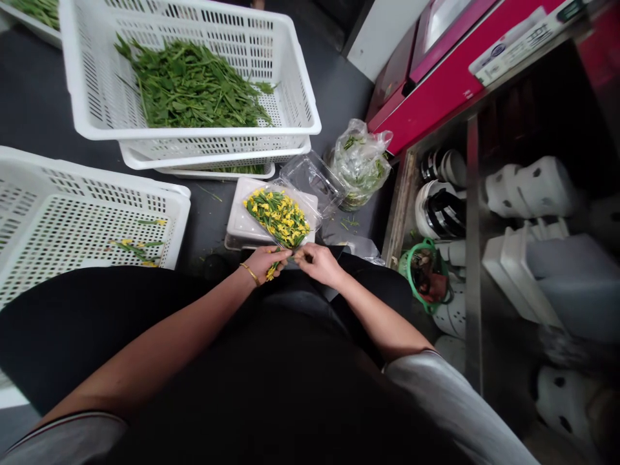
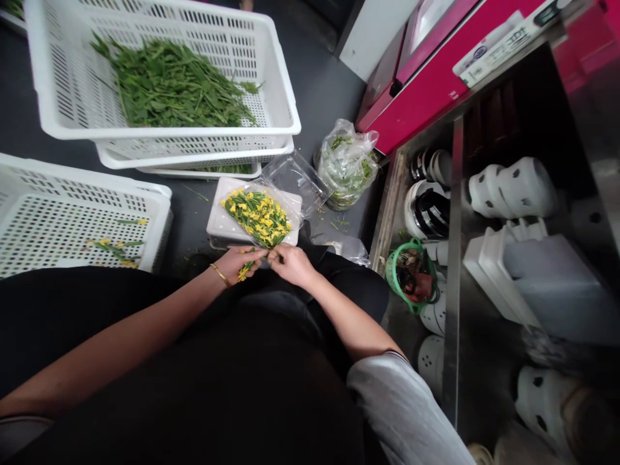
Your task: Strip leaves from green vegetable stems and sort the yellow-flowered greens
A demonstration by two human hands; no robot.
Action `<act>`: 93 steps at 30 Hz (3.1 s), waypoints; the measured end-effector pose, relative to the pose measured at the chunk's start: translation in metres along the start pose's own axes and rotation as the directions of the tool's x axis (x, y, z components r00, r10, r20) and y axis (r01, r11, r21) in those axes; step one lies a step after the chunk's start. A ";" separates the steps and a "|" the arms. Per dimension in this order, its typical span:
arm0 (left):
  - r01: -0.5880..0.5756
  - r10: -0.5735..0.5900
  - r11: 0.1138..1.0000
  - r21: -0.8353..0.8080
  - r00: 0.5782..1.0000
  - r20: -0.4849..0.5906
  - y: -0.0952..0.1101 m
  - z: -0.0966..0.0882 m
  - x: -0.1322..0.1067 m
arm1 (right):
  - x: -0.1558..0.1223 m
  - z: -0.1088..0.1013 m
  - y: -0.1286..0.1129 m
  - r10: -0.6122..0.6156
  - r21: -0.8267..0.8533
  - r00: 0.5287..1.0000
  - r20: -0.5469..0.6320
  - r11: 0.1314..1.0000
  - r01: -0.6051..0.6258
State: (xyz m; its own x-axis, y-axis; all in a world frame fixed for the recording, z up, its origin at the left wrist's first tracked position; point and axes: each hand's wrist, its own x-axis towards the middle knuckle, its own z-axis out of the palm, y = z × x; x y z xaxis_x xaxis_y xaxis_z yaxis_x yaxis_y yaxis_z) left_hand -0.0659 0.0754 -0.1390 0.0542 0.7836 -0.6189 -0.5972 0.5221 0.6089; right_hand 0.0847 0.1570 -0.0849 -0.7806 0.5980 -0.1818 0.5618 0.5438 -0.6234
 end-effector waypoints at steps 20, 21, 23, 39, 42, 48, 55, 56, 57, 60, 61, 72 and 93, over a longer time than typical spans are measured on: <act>0.017 0.018 0.994 -0.112 0.954 0.300 0.014 0.005 -0.016 | 0.069 -0.016 0.080 0.449 -0.342 0.893 0.003 0.840 -0.421; 0.017 0.016 0.994 -0.107 0.953 0.303 0.014 0.005 -0.016 | 0.071 -0.014 0.083 0.444 -0.340 0.896 0.011 0.844 -0.414; -0.003 0.030 0.994 -0.105 0.966 0.258 0.014 0.005 -0.014 | 0.073 -0.011 0.084 0.434 -0.341 0.901 0.011 0.848 -0.405; -0.002 0.014 0.985 -0.174 0.998 0.065 0.014 0.005 -0.015 | 0.016 -0.048 0.018 0.209 0.237 0.972 -0.103 0.955 -0.180; 0.016 0.002 0.982 -0.187 0.996 0.093 0.012 0.007 -0.014 | -0.006 -0.022 -0.002 0.149 0.367 0.989 0.000 0.920 -0.139; -0.057 0.066 0.994 -0.091 0.993 0.099 0.011 0.010 -0.015 | -0.021 0.010 -0.015 0.089 0.320 0.996 -0.024 0.944 -0.077; -0.267 0.266 0.962 0.056 0.963 0.035 0.011 0.016 -0.017 | -0.016 0.022 -0.009 0.380 0.759 0.915 0.135 0.554 -0.342; -0.299 0.298 0.950 0.084 0.954 0.029 0.011 0.016 -0.018 | -0.016 0.025 -0.008 0.407 0.812 0.899 0.165 0.461 -0.357; -0.323 0.323 0.940 0.108 0.946 0.019 0.011 0.017 -0.019 | -0.016 0.027 -0.009 0.429 0.847 0.886 0.173 0.394 -0.357; -0.370 0.381 0.908 0.195 0.924 -0.019 0.012 0.019 -0.021 | -0.020 0.033 -0.011 0.480 0.835 0.872 0.101 0.435 -0.337; -0.383 0.400 0.892 0.240 0.916 -0.021 0.013 0.019 -0.022 | -0.022 0.033 -0.012 0.452 0.772 0.890 0.064 0.542 -0.331; -0.129 0.163 0.984 -0.127 0.934 0.319 0.020 0.006 -0.022 | 0.041 -0.022 0.057 0.407 -0.300 0.909 -0.084 0.860 -0.413; -0.190 0.126 0.867 0.461 0.978 0.166 0.010 0.009 -0.020 | -0.012 -0.003 -0.013 0.301 0.612 0.951 0.068 0.740 -0.278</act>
State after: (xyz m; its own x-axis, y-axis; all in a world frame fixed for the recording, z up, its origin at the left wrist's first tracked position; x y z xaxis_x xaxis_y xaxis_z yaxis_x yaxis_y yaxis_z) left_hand -0.0656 0.0680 -0.1156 0.1105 0.8880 -0.4463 -0.1591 0.4590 0.8741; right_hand 0.0874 0.1443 -0.0720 -0.5922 0.6925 -0.4120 0.4651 -0.1238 -0.8766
